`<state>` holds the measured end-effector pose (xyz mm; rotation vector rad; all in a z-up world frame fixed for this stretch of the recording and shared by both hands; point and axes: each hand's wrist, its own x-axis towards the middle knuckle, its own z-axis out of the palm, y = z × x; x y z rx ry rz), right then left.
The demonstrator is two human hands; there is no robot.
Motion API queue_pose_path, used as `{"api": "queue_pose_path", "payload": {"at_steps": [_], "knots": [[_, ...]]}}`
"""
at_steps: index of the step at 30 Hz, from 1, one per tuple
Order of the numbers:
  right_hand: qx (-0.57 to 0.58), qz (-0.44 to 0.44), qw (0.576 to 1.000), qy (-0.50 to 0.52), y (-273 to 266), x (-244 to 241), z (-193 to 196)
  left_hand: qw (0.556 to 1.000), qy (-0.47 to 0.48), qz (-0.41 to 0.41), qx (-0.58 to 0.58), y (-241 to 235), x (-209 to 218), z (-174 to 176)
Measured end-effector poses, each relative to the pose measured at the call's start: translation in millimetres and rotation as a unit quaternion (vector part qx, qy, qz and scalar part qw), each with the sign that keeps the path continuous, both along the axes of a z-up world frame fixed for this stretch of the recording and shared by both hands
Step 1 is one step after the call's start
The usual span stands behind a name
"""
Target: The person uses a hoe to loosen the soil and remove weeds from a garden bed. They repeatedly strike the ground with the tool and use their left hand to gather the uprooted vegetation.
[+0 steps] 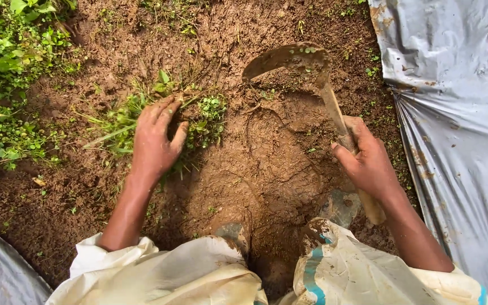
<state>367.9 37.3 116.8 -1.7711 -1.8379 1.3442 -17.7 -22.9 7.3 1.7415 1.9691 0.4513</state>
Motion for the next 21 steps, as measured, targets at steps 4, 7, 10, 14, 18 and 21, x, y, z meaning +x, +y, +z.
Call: {"api": "queue_pose_path", "payload": {"at_steps": [4,7,10,14,18,21], "knots": [[0.029,0.043,0.998,-0.021,18,-2,-4,0.998,-0.021,0.033,0.045,-22,1,11],[-0.108,0.018,0.980,-0.169,26,-29,16,0.985,-0.078,0.098,0.118,-54,-6,17],[-0.102,0.022,0.982,-0.155,28,-49,30,0.955,-0.064,0.202,0.207,-83,-19,22],[-0.045,0.072,0.984,-0.155,37,-62,36,0.904,-0.181,0.369,0.118,-92,-29,19],[-0.075,0.069,0.977,-0.189,45,-92,66,0.907,-0.189,0.362,0.101,-84,-25,-6],[-0.072,0.050,0.973,-0.216,53,-102,84,0.919,-0.125,0.332,0.173,-71,-26,-10]]}}
